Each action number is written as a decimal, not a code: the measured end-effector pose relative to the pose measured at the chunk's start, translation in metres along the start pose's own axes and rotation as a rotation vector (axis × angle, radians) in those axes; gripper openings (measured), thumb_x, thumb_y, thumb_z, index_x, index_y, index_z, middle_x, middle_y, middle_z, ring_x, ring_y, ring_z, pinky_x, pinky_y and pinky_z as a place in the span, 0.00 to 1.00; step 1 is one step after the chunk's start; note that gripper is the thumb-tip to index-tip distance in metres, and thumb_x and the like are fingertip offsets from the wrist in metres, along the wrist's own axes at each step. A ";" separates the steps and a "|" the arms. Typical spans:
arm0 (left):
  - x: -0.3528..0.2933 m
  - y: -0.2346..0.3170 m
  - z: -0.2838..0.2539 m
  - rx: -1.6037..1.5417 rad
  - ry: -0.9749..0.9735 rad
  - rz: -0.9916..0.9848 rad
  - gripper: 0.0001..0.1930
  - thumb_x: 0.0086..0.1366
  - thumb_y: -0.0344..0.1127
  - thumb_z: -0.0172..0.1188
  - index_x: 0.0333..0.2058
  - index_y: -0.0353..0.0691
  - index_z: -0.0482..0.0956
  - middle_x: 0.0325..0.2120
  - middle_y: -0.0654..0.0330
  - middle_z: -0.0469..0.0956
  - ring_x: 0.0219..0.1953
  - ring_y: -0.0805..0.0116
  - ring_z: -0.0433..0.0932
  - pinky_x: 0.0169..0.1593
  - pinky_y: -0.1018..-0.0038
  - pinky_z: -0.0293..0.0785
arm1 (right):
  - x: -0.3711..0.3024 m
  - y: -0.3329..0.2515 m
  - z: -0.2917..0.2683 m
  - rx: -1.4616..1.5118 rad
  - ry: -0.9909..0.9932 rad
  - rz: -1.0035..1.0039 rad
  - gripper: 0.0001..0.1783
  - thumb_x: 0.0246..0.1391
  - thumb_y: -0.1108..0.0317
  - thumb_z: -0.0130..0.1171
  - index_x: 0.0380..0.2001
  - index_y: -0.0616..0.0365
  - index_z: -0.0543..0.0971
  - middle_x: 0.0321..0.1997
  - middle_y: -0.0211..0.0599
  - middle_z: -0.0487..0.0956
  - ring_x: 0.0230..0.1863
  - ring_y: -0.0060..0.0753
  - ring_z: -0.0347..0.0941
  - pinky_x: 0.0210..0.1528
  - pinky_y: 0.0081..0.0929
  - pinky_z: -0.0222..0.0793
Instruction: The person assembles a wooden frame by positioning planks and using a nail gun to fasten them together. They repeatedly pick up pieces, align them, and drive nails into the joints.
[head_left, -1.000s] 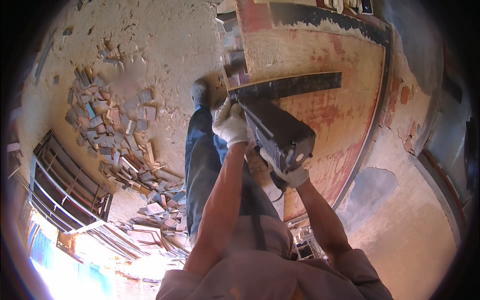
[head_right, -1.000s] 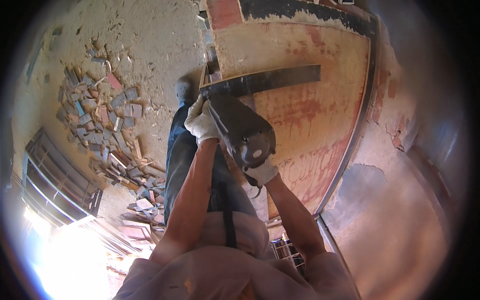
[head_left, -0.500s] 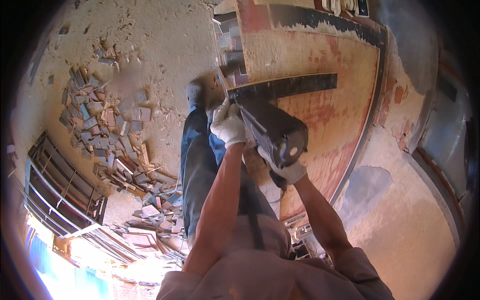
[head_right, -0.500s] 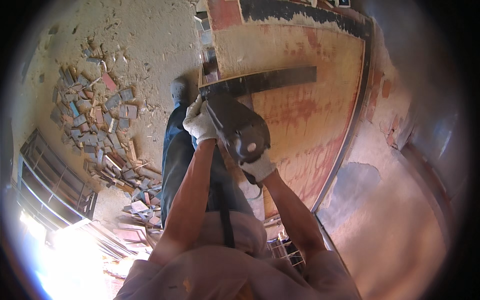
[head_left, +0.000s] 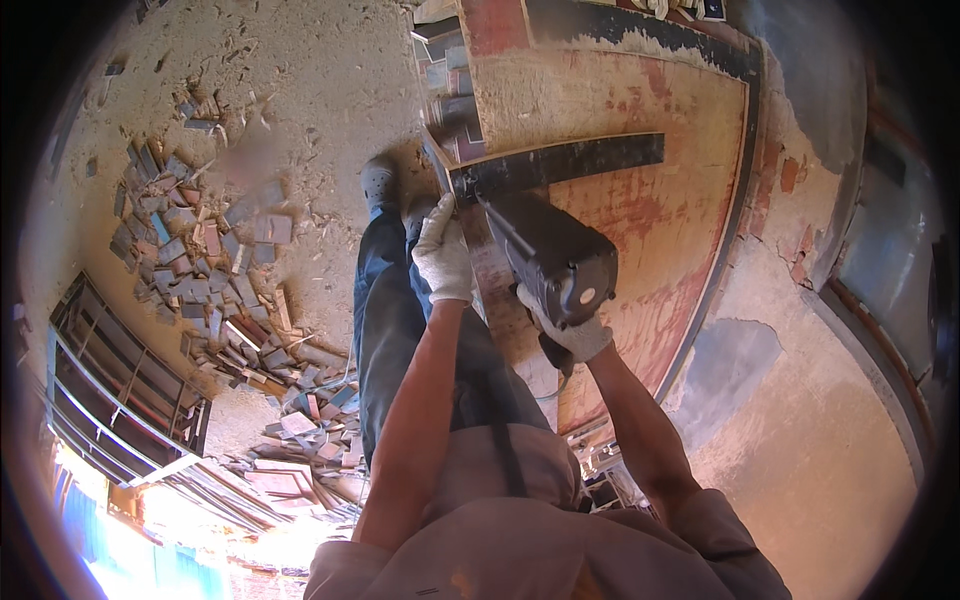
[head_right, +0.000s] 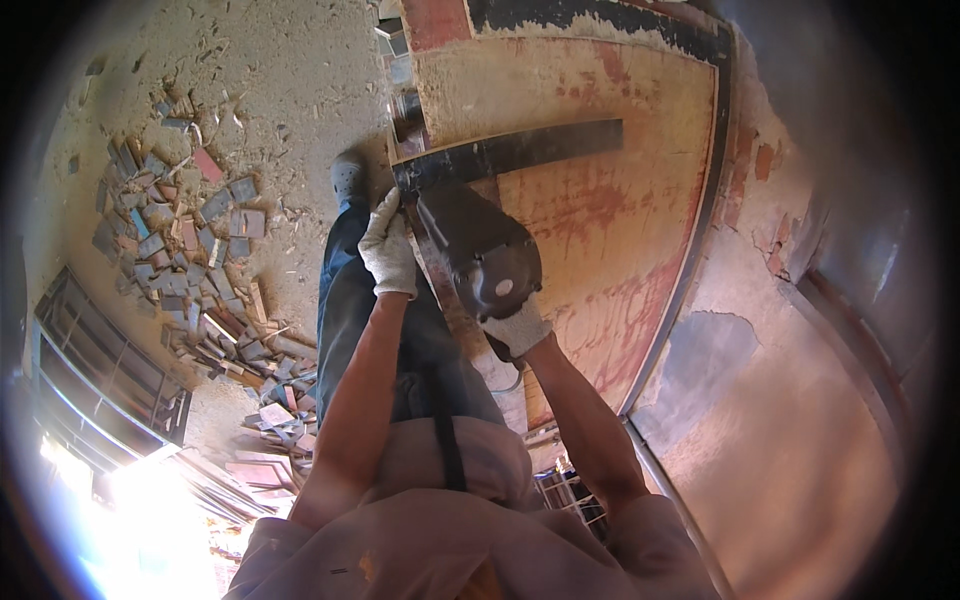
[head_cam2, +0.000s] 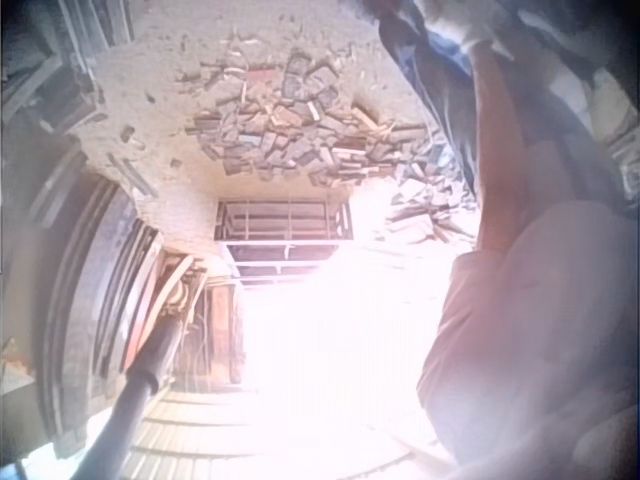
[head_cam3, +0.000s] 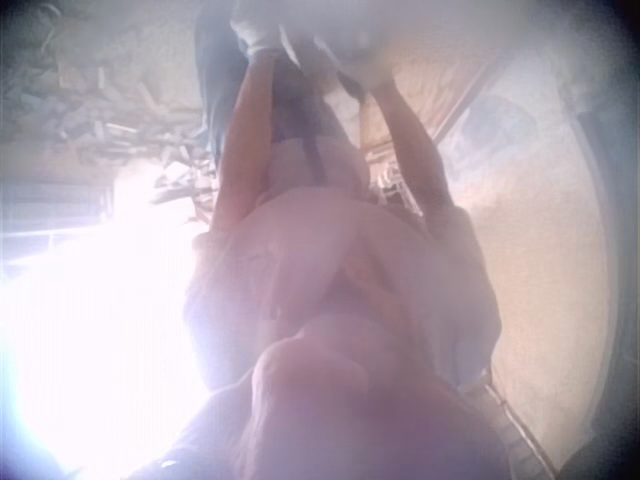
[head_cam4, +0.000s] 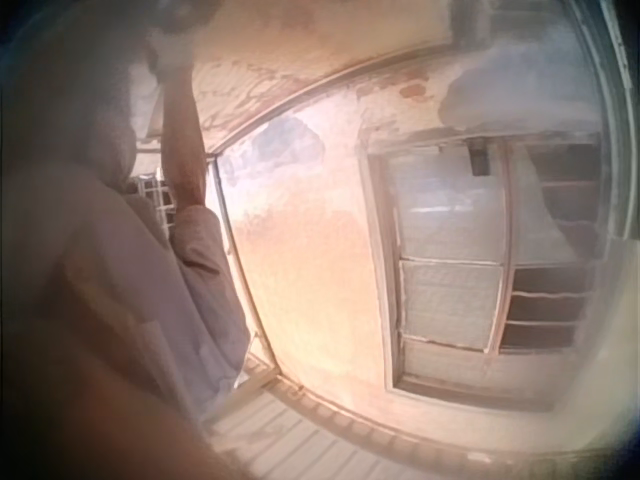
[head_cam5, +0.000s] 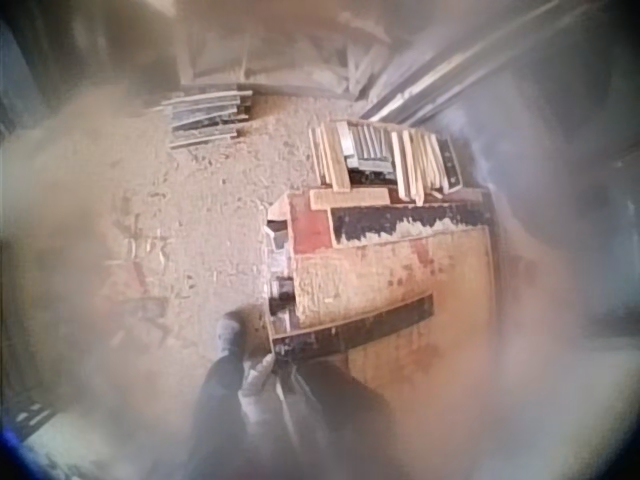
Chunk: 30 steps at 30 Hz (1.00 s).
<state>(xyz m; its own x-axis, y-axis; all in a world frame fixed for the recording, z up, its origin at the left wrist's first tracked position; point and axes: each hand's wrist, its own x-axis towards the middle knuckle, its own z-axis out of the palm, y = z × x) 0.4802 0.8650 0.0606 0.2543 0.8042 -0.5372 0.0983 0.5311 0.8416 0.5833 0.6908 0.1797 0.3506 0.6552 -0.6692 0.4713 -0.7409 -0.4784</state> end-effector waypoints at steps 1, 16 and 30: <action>0.000 -0.002 -0.002 0.000 -0.003 -0.018 0.16 0.71 0.20 0.55 0.55 0.34 0.82 0.50 0.61 0.83 0.49 0.75 0.79 0.54 0.77 0.76 | 0.003 -0.004 -0.003 0.009 0.030 -0.008 0.24 0.62 0.70 0.61 0.61 0.51 0.78 0.64 0.34 0.77 0.64 0.39 0.72 0.66 0.40 0.67; 0.041 0.024 -0.005 0.532 -0.238 -0.210 0.25 0.72 0.52 0.55 0.56 0.38 0.79 0.48 0.39 0.81 0.53 0.38 0.79 0.56 0.56 0.74 | -0.018 -0.045 -0.065 0.798 0.166 0.333 0.10 0.63 0.66 0.68 0.45 0.57 0.83 0.32 0.25 0.80 0.28 0.16 0.69 0.30 0.21 0.68; 0.039 0.031 -0.004 0.592 -0.228 -0.167 0.20 0.74 0.44 0.53 0.54 0.36 0.80 0.44 0.41 0.83 0.48 0.43 0.83 0.52 0.61 0.76 | 0.027 -0.037 -0.094 0.710 0.162 0.498 0.14 0.62 0.56 0.69 0.33 0.55 0.80 0.21 0.25 0.77 0.21 0.17 0.69 0.22 0.24 0.65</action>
<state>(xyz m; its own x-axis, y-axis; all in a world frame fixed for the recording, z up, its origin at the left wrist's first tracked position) 0.4890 0.9146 0.0655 0.3812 0.6125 -0.6925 0.6504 0.3547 0.6717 0.6515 0.7501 0.2329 0.5169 0.2049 -0.8312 -0.3621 -0.8275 -0.4292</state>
